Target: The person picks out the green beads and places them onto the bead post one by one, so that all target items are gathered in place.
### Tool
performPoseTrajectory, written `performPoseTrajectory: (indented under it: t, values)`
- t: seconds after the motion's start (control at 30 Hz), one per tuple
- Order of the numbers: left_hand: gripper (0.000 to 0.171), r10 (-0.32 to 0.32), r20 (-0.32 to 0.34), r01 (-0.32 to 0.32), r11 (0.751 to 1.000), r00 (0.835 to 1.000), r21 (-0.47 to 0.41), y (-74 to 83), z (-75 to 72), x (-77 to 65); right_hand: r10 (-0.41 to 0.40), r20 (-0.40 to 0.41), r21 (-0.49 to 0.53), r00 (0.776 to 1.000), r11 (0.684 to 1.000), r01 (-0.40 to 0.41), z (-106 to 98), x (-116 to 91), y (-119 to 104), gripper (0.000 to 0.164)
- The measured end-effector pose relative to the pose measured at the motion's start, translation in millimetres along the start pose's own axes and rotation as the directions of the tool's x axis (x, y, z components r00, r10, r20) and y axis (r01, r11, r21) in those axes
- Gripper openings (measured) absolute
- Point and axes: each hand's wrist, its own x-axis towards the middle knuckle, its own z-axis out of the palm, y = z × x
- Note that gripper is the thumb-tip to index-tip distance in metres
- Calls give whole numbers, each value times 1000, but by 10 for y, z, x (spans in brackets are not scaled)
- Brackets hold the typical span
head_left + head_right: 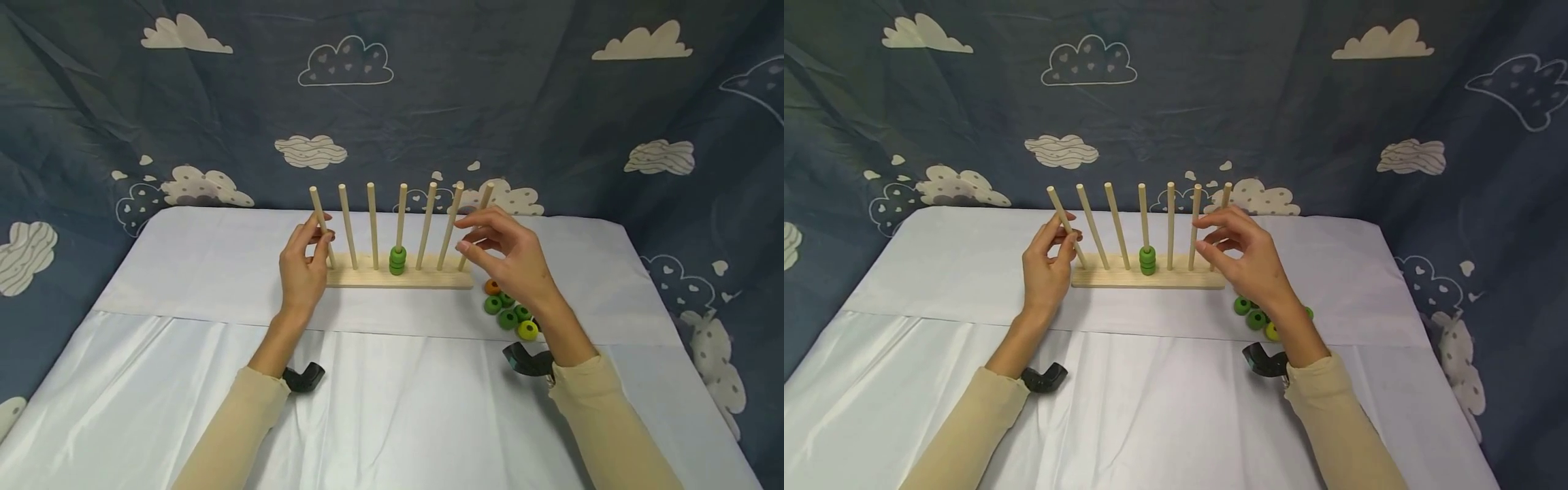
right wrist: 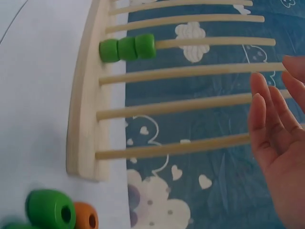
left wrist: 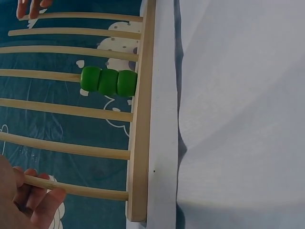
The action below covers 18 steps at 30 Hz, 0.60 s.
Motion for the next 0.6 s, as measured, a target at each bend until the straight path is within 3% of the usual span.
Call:
performPoseTrajectory:
  t: [0.6]
  values:
    - [29, -27, -7, 27, 999, 1000, -28, 5, 13, 29, 71, 48, -78, 996, 995, -67, -145, -179, 260, 24]
